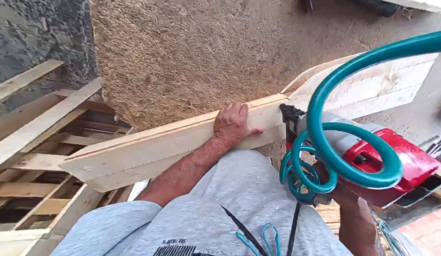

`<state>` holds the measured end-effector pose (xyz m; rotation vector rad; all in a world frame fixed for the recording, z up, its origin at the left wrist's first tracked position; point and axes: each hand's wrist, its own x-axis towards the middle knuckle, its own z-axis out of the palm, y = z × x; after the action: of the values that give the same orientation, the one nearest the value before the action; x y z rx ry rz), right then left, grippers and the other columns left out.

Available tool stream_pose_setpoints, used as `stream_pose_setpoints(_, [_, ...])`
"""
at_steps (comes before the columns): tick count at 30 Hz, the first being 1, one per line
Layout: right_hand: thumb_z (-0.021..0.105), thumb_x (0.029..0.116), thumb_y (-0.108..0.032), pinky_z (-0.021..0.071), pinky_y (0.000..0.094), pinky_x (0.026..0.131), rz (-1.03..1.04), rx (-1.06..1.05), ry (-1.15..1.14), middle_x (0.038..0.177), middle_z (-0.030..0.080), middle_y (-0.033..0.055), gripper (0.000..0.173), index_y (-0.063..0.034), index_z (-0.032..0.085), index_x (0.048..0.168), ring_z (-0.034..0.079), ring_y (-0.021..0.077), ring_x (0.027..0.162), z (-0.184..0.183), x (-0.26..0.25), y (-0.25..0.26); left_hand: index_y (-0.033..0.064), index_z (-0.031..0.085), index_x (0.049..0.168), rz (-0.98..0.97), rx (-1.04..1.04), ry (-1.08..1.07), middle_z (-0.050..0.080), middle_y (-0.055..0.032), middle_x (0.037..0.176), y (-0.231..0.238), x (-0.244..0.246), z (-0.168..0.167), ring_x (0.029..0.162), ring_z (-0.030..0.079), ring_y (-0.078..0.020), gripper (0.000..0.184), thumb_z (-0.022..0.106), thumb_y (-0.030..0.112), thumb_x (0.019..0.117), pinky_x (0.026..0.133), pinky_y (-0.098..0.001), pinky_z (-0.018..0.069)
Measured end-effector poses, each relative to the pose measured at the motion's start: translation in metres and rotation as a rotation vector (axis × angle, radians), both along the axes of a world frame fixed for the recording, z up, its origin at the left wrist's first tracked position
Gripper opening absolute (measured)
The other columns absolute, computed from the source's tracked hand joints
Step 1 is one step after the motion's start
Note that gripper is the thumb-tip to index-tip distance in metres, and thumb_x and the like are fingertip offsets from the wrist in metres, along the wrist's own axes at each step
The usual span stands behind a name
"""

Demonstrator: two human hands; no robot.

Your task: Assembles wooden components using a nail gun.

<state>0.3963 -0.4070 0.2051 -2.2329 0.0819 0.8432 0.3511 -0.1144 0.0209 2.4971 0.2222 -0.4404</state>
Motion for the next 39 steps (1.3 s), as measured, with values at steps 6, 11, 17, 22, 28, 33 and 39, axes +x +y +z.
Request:
stream_pose_setpoints(6, [0.074, 0.0943, -0.035, 0.059, 0.0243, 0.087, -0.034, 0.072, 0.021, 0.1, 0.073, -0.0134, 0.023, -0.0179, 0.073, 0.11, 0.067, -0.0039, 0.094, -0.005, 0.004, -0.012, 0.001, 0.073, 0.107, 0.031, 0.031, -0.087, 0.072, -0.018, 0.098, -0.001, 0.001, -0.007, 0.091, 0.071, -0.0358, 0.092, 0.056, 0.087, 0.0774, 0.078, -0.0524, 0.0578])
stream_pose_setpoints(11, [0.071, 0.0973, -0.031, 0.0575, 0.0217, 0.091, 0.02, 0.055, -0.049, 0.104, 0.073, -0.0151, 0.022, -0.0176, 0.072, 0.115, 0.066, -0.0066, 0.1, 0.003, 0.013, 0.003, 0.0052, 0.072, 0.086, -0.101, -0.26, 0.093, 0.07, -0.0136, 0.087, 0.044, 0.028, -0.006, 0.086, 0.07, -0.0325, 0.073, 0.044, 0.072, 0.0972, 0.073, -0.0537, 0.0568])
stream_pose_setpoints(17, [0.075, 0.0947, -0.034, 0.0603, 0.0251, 0.087, -0.029, 0.057, -0.007, 0.104, 0.074, -0.0134, 0.024, -0.0212, 0.073, 0.115, 0.069, -0.0014, 0.096, 0.002, 0.021, 0.009, 0.0104, 0.066, 0.073, -0.145, -0.582, 0.209, 0.06, -0.0027, 0.064, 0.095, 0.099, -0.039, 0.061, 0.06, -0.0181, 0.06, 0.043, 0.054, 0.1063, 0.06, -0.0454, 0.0503])
stream_pose_setpoints(22, [0.077, 0.0928, -0.031, 0.0592, 0.0265, 0.091, -0.082, 0.037, -0.022, 0.106, 0.074, -0.0116, 0.026, -0.0208, 0.072, 0.116, 0.069, 0.0013, 0.098, 0.001, 0.016, 0.02, 0.0194, 0.038, 0.062, 0.607, -1.587, 0.151, 0.041, 0.0048, 0.049, 0.08, 0.134, -0.045, 0.039, 0.038, -0.0074, 0.056, 0.025, 0.038, 0.113, 0.039, -0.0233, 0.0331])
stream_pose_setpoints(28, [0.073, 0.0965, -0.026, 0.0588, 0.0279, 0.09, -0.161, 0.13, 0.091, 0.108, 0.074, -0.0051, 0.026, -0.0156, 0.07, 0.12, 0.069, 0.0059, 0.098, 0.008, 0.006, 0.0, 0.0186, 0.038, 0.061, 0.596, -1.682, 0.568, 0.037, 0.0027, 0.048, 0.035, 0.072, -0.056, 0.038, 0.033, -0.0083, 0.053, 0.032, 0.038, 0.1096, 0.038, -0.0225, 0.0303])
stream_pose_setpoints(33, [0.068, 0.099, -0.026, 0.0571, 0.0243, 0.09, -0.197, 0.13, 0.162, 0.109, 0.073, -0.0075, 0.024, -0.0164, 0.071, 0.12, 0.068, 0.0023, 0.099, 0.015, 0.007, 0.004, 0.0168, 0.04, 0.063, 0.51, -1.938, 0.412, 0.04, 0.001, 0.05, 0.055, 0.086, -0.075, 0.039, 0.038, -0.0093, 0.055, 0.033, 0.043, 0.1104, 0.039, -0.0234, 0.0325])
stream_pose_setpoints(39, [0.066, 0.0993, -0.019, 0.0541, 0.0205, 0.097, -0.302, 0.158, 0.254, 0.107, 0.076, -0.0087, 0.02, -0.0104, 0.072, 0.116, 0.068, -0.0025, 0.102, 0.022, 0.022, 0.044, 0.0205, 0.04, 0.062, 0.516, -2.044, 0.512, 0.039, 0.0046, 0.049, 0.052, 0.076, -0.081, 0.039, 0.038, -0.0068, 0.052, 0.032, 0.041, 0.1083, 0.038, -0.021, 0.0316])
